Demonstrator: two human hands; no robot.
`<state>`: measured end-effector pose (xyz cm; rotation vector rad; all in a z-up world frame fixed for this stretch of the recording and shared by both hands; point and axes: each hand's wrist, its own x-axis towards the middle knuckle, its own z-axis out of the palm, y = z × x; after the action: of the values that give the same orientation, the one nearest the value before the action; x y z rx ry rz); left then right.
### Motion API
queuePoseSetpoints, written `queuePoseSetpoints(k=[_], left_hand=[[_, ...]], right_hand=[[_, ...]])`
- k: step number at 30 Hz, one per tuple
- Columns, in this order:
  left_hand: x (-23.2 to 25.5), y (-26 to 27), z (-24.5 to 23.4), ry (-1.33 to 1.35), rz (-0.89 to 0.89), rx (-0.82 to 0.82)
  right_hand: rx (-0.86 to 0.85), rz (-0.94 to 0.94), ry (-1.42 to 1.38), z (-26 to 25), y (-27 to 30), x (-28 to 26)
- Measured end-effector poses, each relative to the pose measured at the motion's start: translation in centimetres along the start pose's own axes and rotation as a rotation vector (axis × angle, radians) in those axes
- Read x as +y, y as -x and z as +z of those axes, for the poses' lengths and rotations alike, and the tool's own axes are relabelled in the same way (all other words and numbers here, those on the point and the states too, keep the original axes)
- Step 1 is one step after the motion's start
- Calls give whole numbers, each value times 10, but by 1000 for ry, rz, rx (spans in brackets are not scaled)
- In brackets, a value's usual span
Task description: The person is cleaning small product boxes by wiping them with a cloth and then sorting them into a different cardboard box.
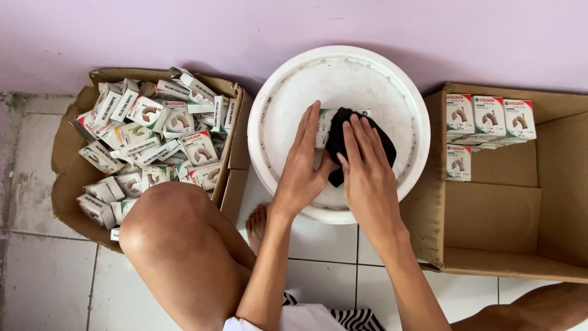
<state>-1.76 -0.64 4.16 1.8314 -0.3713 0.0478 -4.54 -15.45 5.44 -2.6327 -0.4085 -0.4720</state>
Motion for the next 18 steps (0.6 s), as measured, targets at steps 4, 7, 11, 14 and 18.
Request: queuePoseSetpoints(k=[4, 7, 11, 14, 18], left_hand=[[6, -1, -3, 37, -27, -1], [7, -2, -2, 82, -45, 6], [-1, -1, -1, 39, -3, 17], [-4, -1, 0, 8, 14, 13], [1, -4, 1, -12, 34, 20]], right_hand=[[-2, 19, 27, -4, 12, -11], [27, 76, 53, 0, 18, -17], [75, 86, 83, 7, 16, -17], [90, 103, 48, 13, 7, -14], [121, 113, 41, 26, -7, -8]])
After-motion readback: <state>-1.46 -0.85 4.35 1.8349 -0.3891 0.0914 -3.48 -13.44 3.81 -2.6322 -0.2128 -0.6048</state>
